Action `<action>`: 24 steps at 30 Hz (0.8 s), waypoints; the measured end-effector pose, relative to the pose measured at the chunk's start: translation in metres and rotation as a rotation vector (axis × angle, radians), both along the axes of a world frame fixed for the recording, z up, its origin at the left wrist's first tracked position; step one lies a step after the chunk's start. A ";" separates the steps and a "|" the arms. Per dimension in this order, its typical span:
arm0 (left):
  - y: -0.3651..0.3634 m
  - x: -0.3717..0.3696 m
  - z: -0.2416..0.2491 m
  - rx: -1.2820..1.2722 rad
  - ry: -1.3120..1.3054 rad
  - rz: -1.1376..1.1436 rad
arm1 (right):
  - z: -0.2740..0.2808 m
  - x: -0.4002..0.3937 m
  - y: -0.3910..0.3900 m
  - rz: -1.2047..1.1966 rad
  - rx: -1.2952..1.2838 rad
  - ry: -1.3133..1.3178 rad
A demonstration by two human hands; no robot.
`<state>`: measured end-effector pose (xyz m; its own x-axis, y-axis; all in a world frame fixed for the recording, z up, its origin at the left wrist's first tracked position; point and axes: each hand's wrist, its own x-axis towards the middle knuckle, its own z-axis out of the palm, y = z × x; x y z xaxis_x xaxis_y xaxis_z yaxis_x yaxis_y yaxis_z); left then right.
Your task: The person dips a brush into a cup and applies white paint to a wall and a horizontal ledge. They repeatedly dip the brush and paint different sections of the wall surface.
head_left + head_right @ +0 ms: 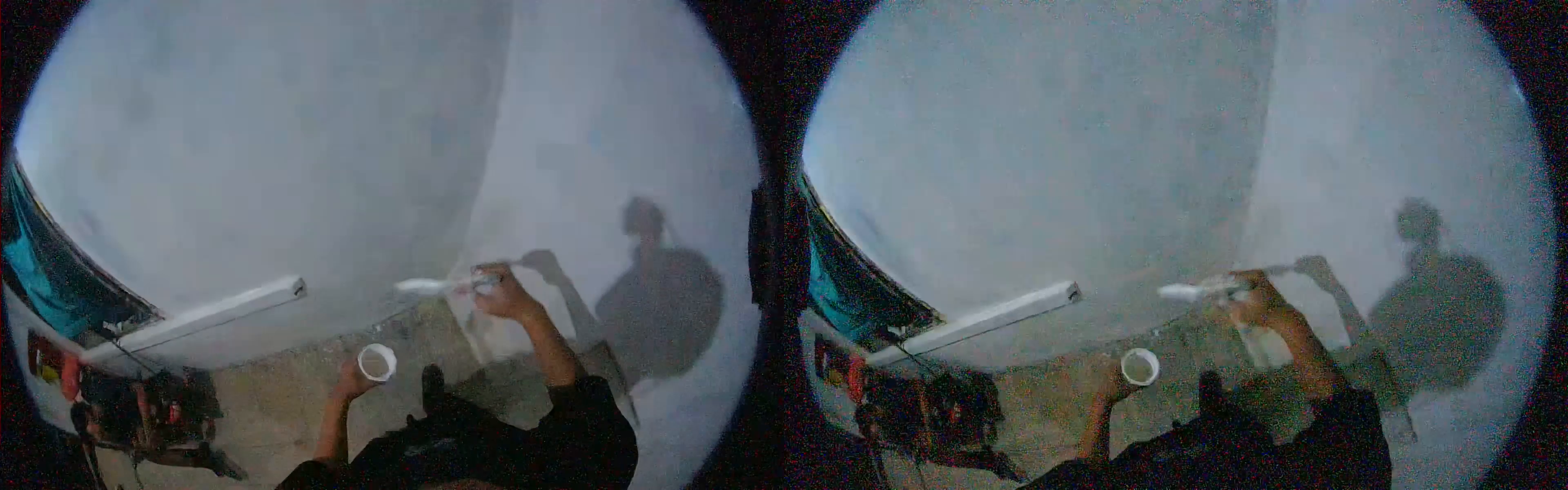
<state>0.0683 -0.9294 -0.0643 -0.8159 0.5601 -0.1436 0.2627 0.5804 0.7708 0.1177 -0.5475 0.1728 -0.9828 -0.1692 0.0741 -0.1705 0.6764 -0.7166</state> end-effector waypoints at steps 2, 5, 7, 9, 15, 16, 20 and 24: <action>-0.018 0.006 -0.011 0.030 0.028 0.022 | -0.019 -0.012 0.005 -0.168 0.312 0.570; -0.062 0.021 -0.031 0.098 0.065 -0.018 | 0.005 -0.036 -0.015 -0.055 0.259 0.359; -0.088 0.030 -0.038 0.118 0.081 0.006 | 0.026 -0.041 -0.041 -0.096 0.267 0.373; -0.110 0.051 -0.036 0.171 0.024 0.046 | 0.036 -0.035 -0.065 -0.289 0.345 0.528; -0.225 0.150 -0.080 0.260 -0.011 0.315 | 0.061 -0.036 -0.187 0.088 0.277 0.554; -0.252 0.169 -0.093 0.370 0.164 0.238 | 0.045 -0.035 -0.198 0.195 0.487 0.794; -0.327 0.252 -0.115 0.274 0.267 0.367 | 0.014 0.040 -0.263 0.225 0.510 0.815; -0.427 0.325 -0.119 0.268 -0.011 0.386 | 0.013 0.085 -0.371 0.262 0.470 0.753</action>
<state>0.3933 -1.3559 -0.1834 -0.9710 0.2347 -0.0455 0.0576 0.4144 0.9083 0.2027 -0.9185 0.1853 -0.6296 -0.5535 0.5453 -0.6682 0.7438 -0.0166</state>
